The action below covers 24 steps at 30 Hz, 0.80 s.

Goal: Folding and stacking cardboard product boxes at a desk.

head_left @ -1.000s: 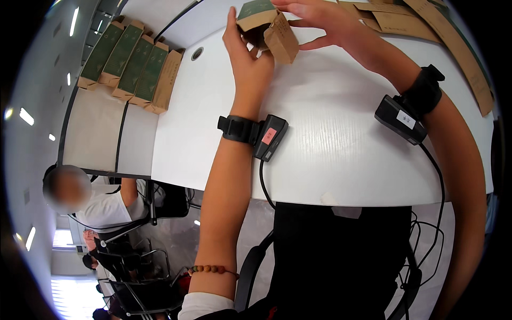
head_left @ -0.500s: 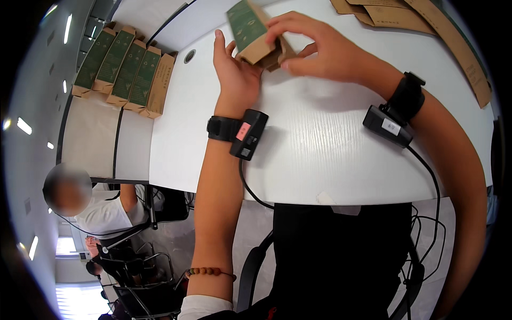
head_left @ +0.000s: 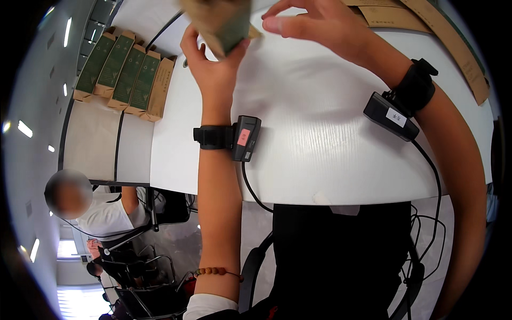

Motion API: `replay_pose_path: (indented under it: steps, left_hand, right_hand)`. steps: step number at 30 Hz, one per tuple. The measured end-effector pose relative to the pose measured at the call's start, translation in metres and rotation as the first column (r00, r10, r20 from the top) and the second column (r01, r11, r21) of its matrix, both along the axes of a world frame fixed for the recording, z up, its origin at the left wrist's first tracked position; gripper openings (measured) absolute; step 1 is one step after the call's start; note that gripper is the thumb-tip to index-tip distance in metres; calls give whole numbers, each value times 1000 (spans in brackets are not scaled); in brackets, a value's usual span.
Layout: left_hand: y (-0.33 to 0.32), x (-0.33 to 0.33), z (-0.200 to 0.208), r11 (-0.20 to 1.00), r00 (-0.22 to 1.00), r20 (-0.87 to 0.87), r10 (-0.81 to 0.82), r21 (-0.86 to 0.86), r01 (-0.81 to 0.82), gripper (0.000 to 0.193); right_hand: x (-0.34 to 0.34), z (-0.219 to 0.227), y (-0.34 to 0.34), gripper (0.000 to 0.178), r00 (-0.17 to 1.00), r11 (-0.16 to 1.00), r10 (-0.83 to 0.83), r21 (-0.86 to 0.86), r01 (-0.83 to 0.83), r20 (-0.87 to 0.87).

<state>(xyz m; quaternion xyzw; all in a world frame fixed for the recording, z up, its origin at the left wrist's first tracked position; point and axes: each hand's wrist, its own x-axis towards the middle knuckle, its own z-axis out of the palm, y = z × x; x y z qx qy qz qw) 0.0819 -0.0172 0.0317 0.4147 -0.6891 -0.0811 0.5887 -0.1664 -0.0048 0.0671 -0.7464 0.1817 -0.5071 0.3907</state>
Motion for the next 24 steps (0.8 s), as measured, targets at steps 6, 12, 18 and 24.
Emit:
replay_pose_path:
  steps: [6,12,18,24]
  left_hand:
    - [6,-17,-17,982,933,308,188,-41,-184,93]
    - [17,-32,-9,934,951,-28,-306,182,306,84]
    - [14,-39,-14,955,975,60,-216,220,198,63]
    - [20,-47,-14,973,974,3,-226,45,225,51]
  right_hand:
    - [7,-12,-3,60,994,994,37,-102,-48,-101]
    - [14,-55,-33,63,990,958,-117,-272,92,-75]
    - [18,-68,-22,65,998,992,-67,-101,69,20]
    - [16,-80,-38,56,984,946,-176,-270,178,35]
